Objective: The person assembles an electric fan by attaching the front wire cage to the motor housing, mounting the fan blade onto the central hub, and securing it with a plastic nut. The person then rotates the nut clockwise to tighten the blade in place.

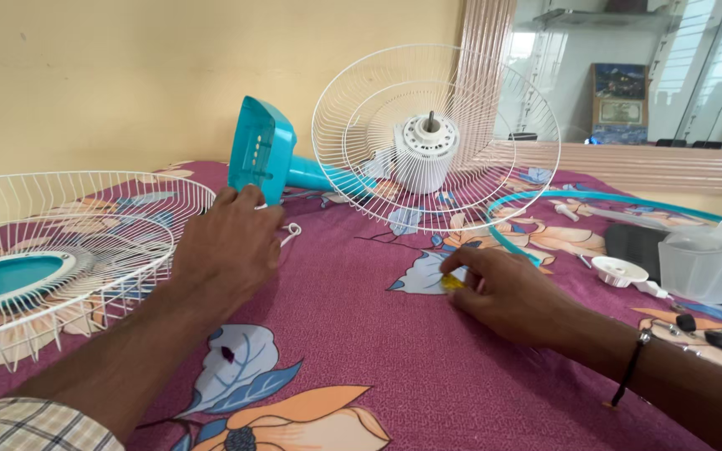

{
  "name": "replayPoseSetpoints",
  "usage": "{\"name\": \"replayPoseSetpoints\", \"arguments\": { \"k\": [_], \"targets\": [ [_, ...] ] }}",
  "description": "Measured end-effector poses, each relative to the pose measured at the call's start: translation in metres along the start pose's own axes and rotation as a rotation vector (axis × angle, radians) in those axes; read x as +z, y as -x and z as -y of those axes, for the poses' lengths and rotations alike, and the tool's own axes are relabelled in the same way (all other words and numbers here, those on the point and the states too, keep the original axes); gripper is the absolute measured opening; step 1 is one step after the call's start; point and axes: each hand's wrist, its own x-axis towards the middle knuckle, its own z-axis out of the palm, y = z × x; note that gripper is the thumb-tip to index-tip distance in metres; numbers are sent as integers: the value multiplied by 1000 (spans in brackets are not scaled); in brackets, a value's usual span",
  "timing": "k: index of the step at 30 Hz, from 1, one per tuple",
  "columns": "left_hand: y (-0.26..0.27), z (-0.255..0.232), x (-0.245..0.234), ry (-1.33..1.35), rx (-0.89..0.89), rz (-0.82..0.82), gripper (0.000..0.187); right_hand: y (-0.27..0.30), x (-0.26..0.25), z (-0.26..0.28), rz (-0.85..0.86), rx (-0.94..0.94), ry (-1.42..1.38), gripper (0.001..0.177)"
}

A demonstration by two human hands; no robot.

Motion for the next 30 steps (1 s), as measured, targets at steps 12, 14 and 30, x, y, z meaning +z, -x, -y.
{"name": "replayPoseSetpoints", "arguments": {
  "k": [12,14,30],
  "targets": [
    [2,-20,-3,-23,-52,14,25,7,-47,-90,-166,311,64,44],
    [0,-28,-4,17,-75,40,26,15,-58,-101,-194,327,81,47],
    [-46,-186,11,667,-29,191,32,70,-82,-165,-257,607,228,39]
  ]
}}
